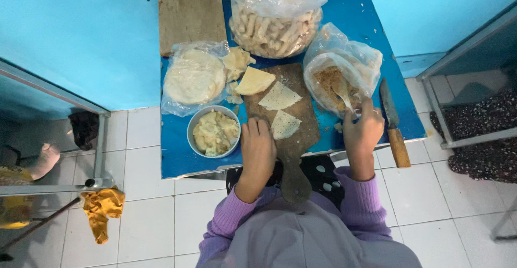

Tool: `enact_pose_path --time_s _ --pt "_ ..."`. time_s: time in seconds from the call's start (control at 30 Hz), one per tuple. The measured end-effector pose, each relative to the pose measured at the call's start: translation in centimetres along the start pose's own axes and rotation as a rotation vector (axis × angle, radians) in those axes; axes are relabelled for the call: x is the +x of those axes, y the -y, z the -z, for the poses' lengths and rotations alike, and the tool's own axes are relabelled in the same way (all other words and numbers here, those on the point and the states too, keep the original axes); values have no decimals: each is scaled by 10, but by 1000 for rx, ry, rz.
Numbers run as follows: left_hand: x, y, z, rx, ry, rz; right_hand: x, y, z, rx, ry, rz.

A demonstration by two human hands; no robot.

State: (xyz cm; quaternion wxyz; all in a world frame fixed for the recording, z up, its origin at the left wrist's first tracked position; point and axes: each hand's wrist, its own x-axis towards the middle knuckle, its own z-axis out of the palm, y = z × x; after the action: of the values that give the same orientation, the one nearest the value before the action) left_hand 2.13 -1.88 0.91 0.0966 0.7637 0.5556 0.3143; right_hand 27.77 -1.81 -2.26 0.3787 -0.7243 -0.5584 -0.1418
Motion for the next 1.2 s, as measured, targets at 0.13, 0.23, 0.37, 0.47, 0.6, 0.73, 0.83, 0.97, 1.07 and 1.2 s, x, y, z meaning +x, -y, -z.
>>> enact_pose_path --time_s 0.13,0.23,0.37,0.47,0.6,0.73,0.83,0.97,1.07,1.2 --pt "0 2 -6 -91 -18 2 2 -5 -7 172 -106 -72" --pt "1 5 -11 -265 -59 -21 6 -7 -5 232 -154 -33" --pt "0 7 -15 -435 -101 -83 12 -6 -2 335 -212 10" --pt "-1 9 -15 -463 -101 -86 13 -5 -3 277 -220 52" --pt "-1 12 -6 -487 -58 -72 9 -8 -8 587 -106 -131" --pt "-6 10 8 -489 9 -22 8 -18 -13 823 -88 -224" --pt "-10 5 15 -511 11 4 8 -24 -13 901 -144 -246" --pt "-14 1 18 -491 -29 -29 6 -25 -5 959 -184 -273" --pt "-16 0 16 -490 -62 -64 1 -19 6 1038 -140 -342" --pt "-17 0 10 -502 -77 -26 -15 2 12 1215 48 -408"
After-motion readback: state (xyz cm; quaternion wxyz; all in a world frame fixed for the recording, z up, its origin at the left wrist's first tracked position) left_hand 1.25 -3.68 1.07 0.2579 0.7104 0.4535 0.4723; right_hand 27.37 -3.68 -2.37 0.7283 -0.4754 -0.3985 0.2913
